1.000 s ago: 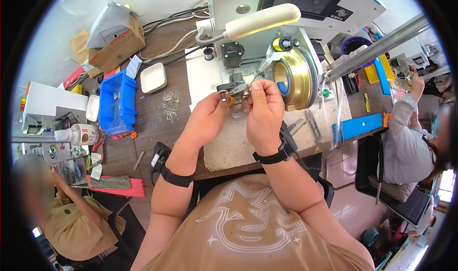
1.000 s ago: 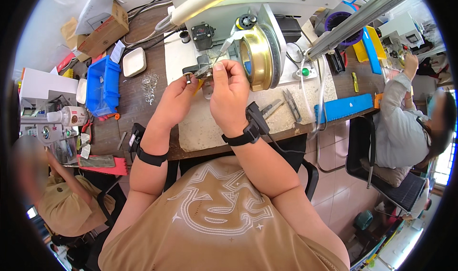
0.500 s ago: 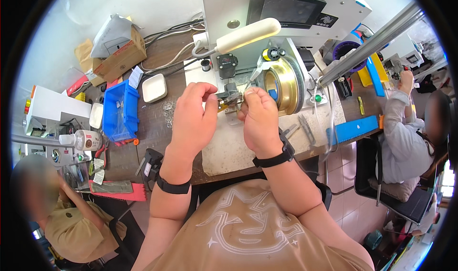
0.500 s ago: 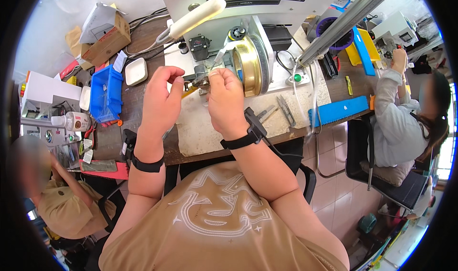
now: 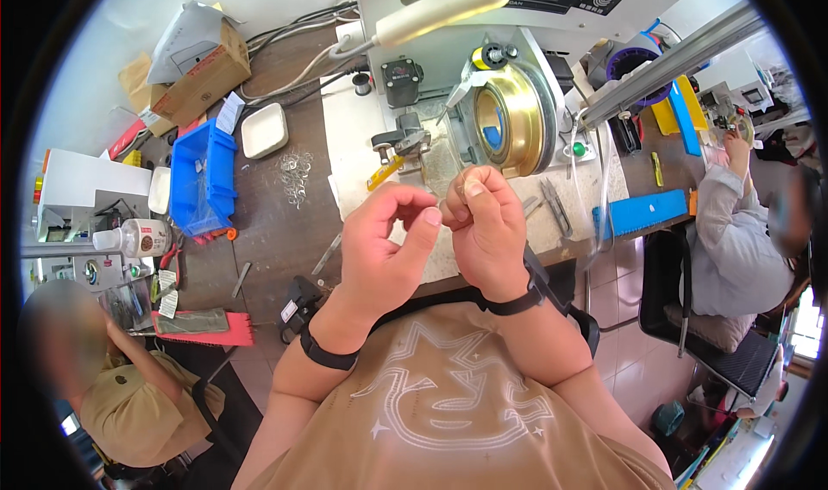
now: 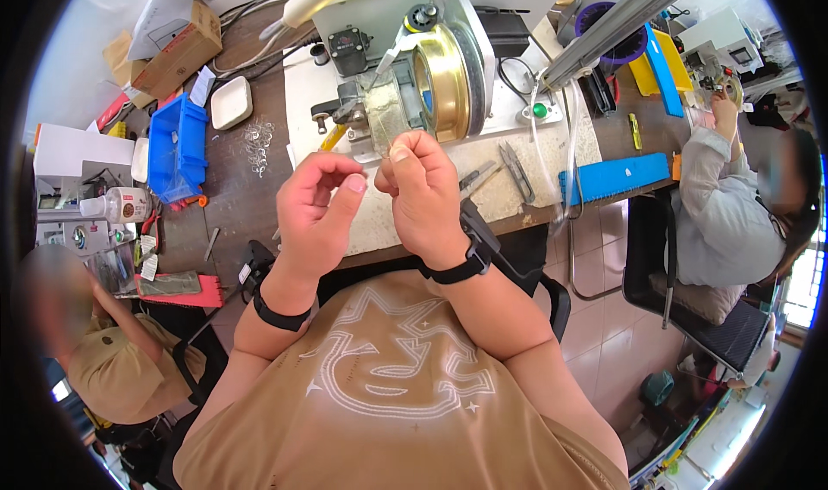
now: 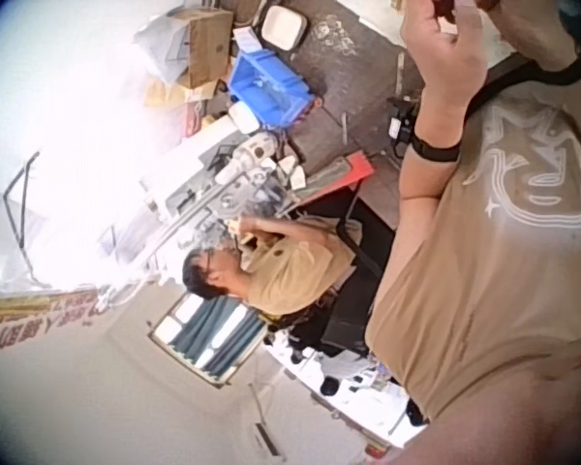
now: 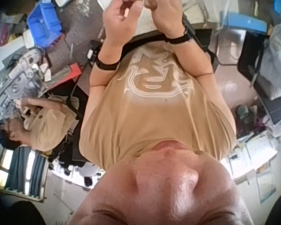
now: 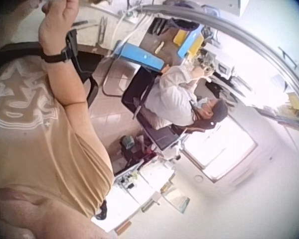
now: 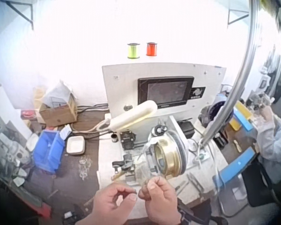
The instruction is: Manually assemble and glue small electronic or mechanical components using tools at a workbench.
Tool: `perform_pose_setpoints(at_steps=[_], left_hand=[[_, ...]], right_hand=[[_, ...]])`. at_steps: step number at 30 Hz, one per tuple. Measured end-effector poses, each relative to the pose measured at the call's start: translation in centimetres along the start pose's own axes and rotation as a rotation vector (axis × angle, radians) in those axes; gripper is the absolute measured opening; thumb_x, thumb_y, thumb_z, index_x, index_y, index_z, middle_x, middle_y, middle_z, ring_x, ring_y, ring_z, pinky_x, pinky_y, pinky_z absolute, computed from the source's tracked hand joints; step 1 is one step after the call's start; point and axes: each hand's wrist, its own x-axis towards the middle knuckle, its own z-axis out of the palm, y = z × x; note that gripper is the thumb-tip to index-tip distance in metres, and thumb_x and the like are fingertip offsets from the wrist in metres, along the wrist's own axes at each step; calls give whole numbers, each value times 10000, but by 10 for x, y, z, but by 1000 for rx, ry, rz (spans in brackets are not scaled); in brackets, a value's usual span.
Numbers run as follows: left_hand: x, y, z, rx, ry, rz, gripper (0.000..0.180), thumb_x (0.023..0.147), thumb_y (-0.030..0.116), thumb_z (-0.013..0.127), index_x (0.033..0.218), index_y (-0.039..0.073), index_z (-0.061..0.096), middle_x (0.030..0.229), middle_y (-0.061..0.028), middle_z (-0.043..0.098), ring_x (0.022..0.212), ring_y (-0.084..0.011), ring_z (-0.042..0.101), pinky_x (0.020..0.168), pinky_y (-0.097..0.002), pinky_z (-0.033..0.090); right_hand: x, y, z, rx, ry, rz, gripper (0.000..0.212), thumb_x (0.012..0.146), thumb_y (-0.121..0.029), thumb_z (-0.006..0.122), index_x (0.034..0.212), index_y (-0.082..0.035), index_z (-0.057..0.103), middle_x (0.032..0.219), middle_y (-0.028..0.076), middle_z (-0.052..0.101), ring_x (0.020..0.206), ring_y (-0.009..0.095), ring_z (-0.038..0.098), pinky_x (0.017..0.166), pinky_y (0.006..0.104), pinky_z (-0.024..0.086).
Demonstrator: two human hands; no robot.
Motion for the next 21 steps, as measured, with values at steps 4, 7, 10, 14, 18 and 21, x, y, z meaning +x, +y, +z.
perform_pose_setpoints(at_steps=[4,7,10,14,18,21], left_hand=[[4,-2,8,-16,-29,-66,127,918,73,695,997,-22,666,889,-61,687,776,-115,612,720,-264,505],[6,-2,7,-55,-157,-125,163,954,59,688,1078,-30,630,990,-56,680,906,-120,649,826,-261,522],[7,-2,9,39,-242,-53,156,956,63,690,1066,-29,629,978,-58,680,886,-122,654,825,-262,527],[8,-3,15,5,-176,-103,116,951,43,686,1027,-24,629,967,-61,677,854,-117,655,795,-253,536],[11,-7,15,-38,-146,-145,100,944,25,684,1015,-17,629,954,-59,664,839,-113,651,765,-247,540],[14,-9,15,8,-164,-48,80,944,14,671,1005,-20,632,937,-65,655,836,-110,638,760,-253,539]], right_hand=[[-1,-3,-2,-9,-30,-5,71,1044,-121,507,989,-84,532,811,-28,514,713,58,446,661,239,404],[-5,-5,-6,21,-31,-16,59,1043,-110,506,1001,-88,541,879,-32,533,748,45,463,669,228,408],[-5,1,-18,-30,-41,10,55,1042,-98,504,1008,-92,546,922,-36,537,766,37,473,676,219,411],[-5,0,-16,-15,-49,5,61,1044,-100,501,1007,-91,548,931,-39,539,787,32,486,694,211,426],[-6,-3,-15,-22,-92,-16,69,1049,-103,493,1009,-86,546,943,-39,540,816,33,507,733,221,466],[-7,-3,-15,-30,-91,-18,69,1053,-109,495,1011,-79,541,946,-35,542,829,35,517,746,228,480]])
